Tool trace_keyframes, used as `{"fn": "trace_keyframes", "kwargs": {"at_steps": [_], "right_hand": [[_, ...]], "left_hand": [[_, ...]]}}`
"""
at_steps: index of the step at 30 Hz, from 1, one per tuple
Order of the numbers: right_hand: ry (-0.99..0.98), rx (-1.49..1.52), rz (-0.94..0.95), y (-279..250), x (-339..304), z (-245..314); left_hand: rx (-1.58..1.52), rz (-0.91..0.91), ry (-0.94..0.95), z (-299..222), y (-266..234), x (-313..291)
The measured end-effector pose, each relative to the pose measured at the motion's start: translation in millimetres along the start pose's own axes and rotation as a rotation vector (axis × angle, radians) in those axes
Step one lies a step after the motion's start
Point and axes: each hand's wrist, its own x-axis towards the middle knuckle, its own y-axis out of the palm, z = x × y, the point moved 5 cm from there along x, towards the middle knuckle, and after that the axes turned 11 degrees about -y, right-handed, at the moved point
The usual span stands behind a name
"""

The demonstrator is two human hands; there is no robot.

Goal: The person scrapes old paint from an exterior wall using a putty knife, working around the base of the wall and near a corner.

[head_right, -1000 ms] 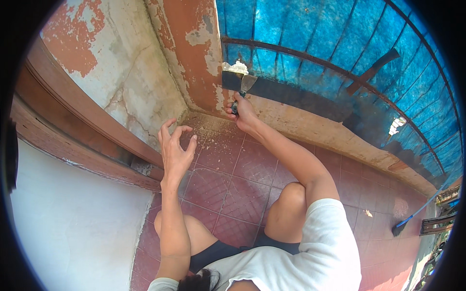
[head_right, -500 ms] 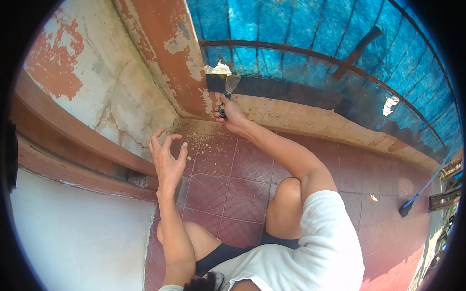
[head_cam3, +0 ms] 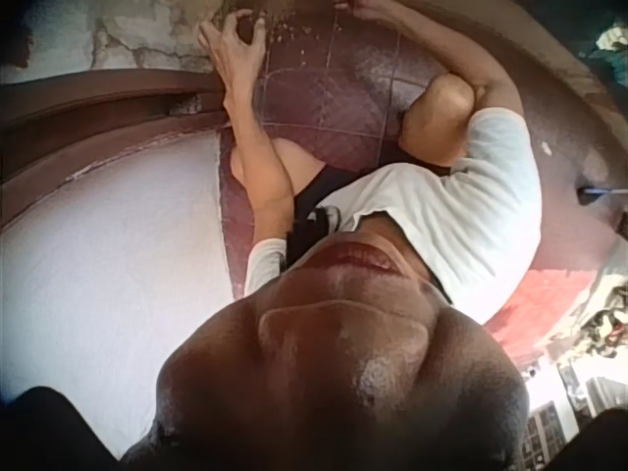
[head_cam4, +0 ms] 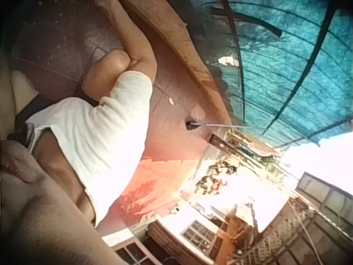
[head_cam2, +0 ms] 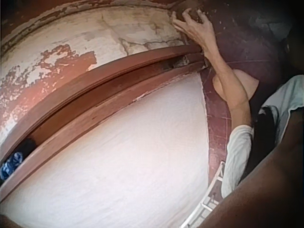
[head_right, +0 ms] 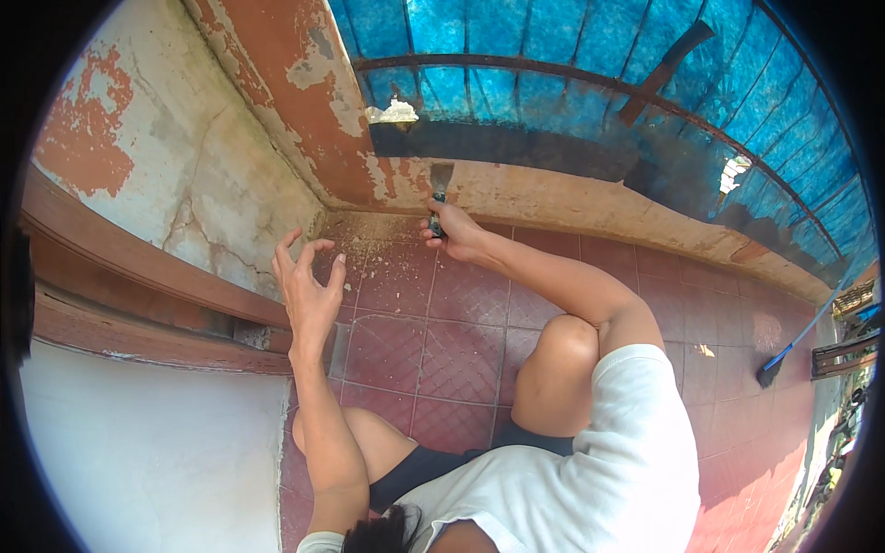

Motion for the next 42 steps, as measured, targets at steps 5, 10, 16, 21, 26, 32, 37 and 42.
{"fn": "trace_keyframes", "kwargs": {"at_steps": [5,10,16,21,26,32,37,42], "right_hand": [[-0.001,0.065,-0.095,-33,18,0],[-0.022,0.040,-0.055,-29,6,2],[-0.034,-0.014,-0.046,-28,-12,-2],[-0.072,-0.063,-0.021,-14,-26,7],[-0.068,-0.039,-0.006,-14,-34,13],[-0.086,-0.044,0.005,-13,-39,17],[-0.027,-0.043,0.030,-5,-46,18],[0.014,0.025,0.055,-37,-25,20]], "left_hand": [[-0.038,0.006,-0.007,-6,6,1],[-0.020,0.023,0.042,-4,10,-3],[-0.018,-0.014,0.056,-2,6,-3],[-0.029,-0.005,0.035,-4,3,-4],[-0.024,0.000,0.037,-7,1,-5],[-0.030,0.007,0.023,-2,5,-9],[-0.035,-0.038,0.045,6,-7,-9],[-0.032,-0.030,0.026,6,1,-9]]}}
